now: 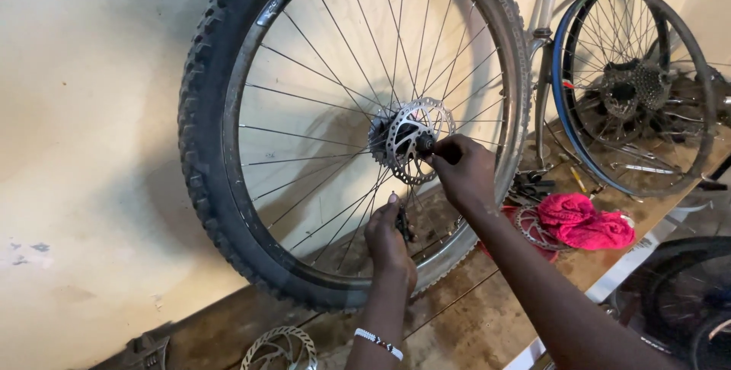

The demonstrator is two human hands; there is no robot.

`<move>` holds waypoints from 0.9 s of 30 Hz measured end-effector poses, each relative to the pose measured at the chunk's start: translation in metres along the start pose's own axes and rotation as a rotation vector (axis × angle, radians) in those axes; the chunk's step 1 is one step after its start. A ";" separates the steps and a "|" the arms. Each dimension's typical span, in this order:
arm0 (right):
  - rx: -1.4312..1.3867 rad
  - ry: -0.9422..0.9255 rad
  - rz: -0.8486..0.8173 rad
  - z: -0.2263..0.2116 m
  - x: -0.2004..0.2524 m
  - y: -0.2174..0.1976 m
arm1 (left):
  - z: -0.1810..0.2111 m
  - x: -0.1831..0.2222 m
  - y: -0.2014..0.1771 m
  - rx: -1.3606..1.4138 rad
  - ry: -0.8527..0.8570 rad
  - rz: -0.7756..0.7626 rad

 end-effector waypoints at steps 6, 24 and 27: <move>-0.012 0.074 -0.021 0.005 0.004 0.002 | -0.004 -0.006 0.003 0.012 -0.003 0.019; 0.086 -0.087 -0.061 -0.008 -0.002 0.003 | -0.003 0.000 0.006 0.031 -0.088 0.001; 0.101 -0.126 -0.040 -0.010 -0.002 0.002 | -0.002 -0.003 0.003 0.032 -0.085 0.008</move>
Point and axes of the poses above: each hand's wrist, its own x-axis away from the middle knuckle, its own y-axis out of the palm, z = x × y, the point moved 4 cm from there along -x, towards the middle knuckle, and after that the axes turned 10 degrees about -y, right-handed, at the moved point
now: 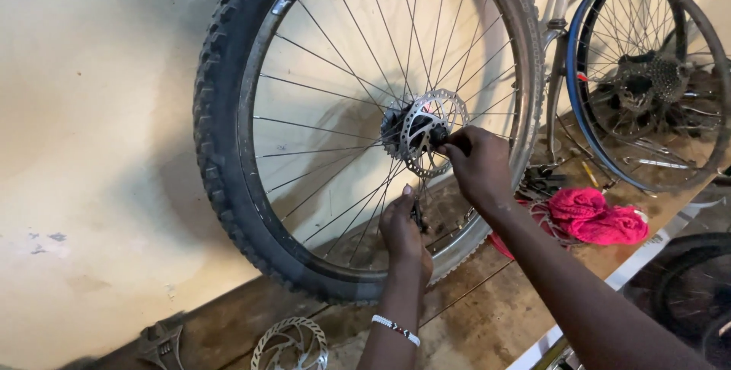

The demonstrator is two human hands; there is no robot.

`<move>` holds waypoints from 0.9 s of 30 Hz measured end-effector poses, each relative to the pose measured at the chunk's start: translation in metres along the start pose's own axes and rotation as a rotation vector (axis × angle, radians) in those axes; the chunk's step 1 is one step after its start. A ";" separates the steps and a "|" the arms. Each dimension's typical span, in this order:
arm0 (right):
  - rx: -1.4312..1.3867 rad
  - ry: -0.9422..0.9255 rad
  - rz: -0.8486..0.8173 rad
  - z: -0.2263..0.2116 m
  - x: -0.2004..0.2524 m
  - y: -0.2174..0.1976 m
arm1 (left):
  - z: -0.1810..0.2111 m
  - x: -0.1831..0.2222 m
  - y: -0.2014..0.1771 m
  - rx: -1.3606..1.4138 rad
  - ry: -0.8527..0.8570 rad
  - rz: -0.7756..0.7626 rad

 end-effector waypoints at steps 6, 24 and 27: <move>0.025 0.033 -0.018 0.015 0.006 0.004 | -0.011 -0.020 -0.011 0.023 0.006 0.012; -0.018 -0.011 0.076 0.006 0.010 0.006 | -0.007 0.010 0.000 0.068 -0.008 -0.034; -0.088 0.029 0.104 0.014 0.011 0.013 | -0.028 -0.029 -0.016 0.039 -0.026 -0.040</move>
Point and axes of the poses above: each hand's wrist, its own x-axis away from the middle knuckle, its own y-axis out of the palm, z = x × y, the point moved 4 cm from there along -x, towards the middle knuckle, and after that the axes turned 10 degrees about -y, right-handed, at the moved point
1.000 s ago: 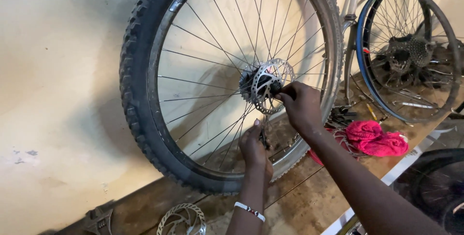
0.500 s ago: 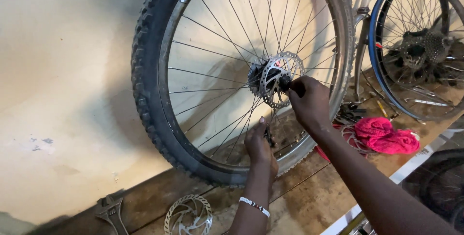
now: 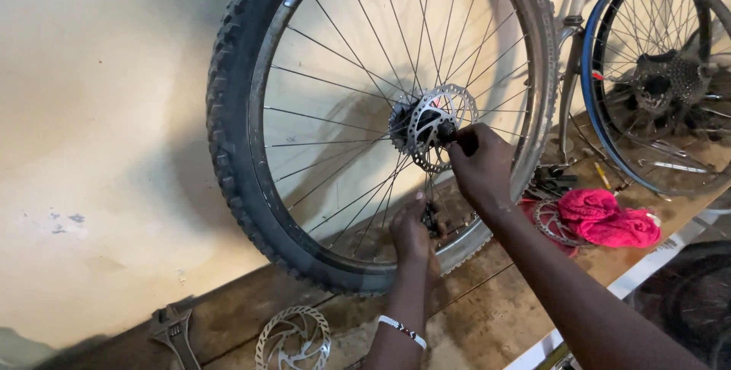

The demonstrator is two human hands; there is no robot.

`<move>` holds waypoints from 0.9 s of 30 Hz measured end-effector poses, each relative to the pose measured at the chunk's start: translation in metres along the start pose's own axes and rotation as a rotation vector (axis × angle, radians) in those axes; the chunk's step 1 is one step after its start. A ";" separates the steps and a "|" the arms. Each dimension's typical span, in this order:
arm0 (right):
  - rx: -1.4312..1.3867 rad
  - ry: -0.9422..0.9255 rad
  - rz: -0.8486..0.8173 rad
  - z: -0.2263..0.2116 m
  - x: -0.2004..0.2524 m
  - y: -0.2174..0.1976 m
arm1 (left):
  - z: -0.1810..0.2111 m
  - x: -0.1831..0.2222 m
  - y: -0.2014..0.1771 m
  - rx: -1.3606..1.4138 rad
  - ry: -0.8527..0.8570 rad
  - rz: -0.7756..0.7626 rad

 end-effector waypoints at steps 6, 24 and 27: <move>-0.026 0.077 -0.008 -0.003 0.006 -0.007 | -0.003 -0.004 -0.007 -0.100 -0.058 0.047; -0.028 0.072 -0.032 -0.013 0.003 -0.007 | -0.003 0.035 0.026 0.123 -0.281 -0.020; -0.092 0.012 0.005 -0.019 0.003 -0.010 | -0.006 0.033 0.030 0.214 -0.342 -0.065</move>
Point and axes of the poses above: each hand's wrist, its own x-axis away from the middle knuckle, its own y-axis out of the palm, z = x × y, the point moved 4 cm from there along -x, towards the middle knuckle, and after that the axes turned 10 degrees about -y, right-handed, at the moved point
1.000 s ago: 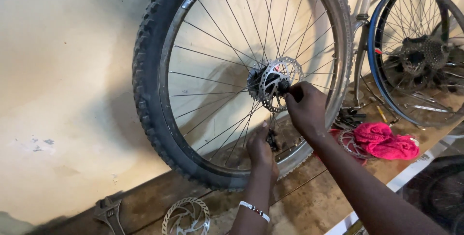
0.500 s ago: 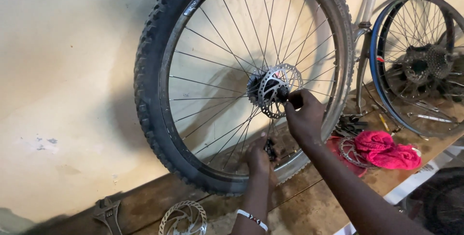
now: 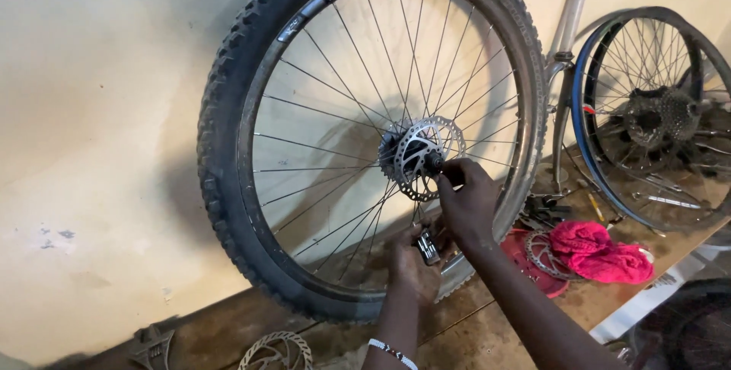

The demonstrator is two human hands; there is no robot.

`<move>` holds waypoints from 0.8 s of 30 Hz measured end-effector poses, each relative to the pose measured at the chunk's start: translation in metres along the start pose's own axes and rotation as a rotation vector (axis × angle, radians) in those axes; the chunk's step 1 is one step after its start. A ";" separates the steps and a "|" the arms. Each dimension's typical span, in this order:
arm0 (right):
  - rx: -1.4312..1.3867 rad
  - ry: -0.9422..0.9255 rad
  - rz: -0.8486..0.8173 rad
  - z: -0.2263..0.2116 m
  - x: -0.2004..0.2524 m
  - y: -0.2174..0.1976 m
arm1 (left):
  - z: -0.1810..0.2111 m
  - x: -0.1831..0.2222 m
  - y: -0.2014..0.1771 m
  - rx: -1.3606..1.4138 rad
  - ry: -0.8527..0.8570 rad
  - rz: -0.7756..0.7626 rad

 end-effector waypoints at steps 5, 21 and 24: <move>-0.061 0.111 0.018 -0.004 0.004 -0.003 | -0.004 -0.002 0.011 0.064 0.009 -0.056; -0.020 -0.009 0.016 -0.010 0.006 0.000 | -0.006 -0.014 0.018 0.011 -0.025 0.022; -0.017 -0.030 0.055 -0.001 0.008 0.001 | -0.008 -0.013 0.022 -0.014 -0.031 0.042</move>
Point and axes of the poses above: each hand's wrist, its own x-axis away from the middle knuckle, its own y-axis out of the palm, z = x × y, the point moved 4 cm from there along -x, towards the middle knuckle, and after that the axes turned 10 degrees about -y, right-handed, at the moved point
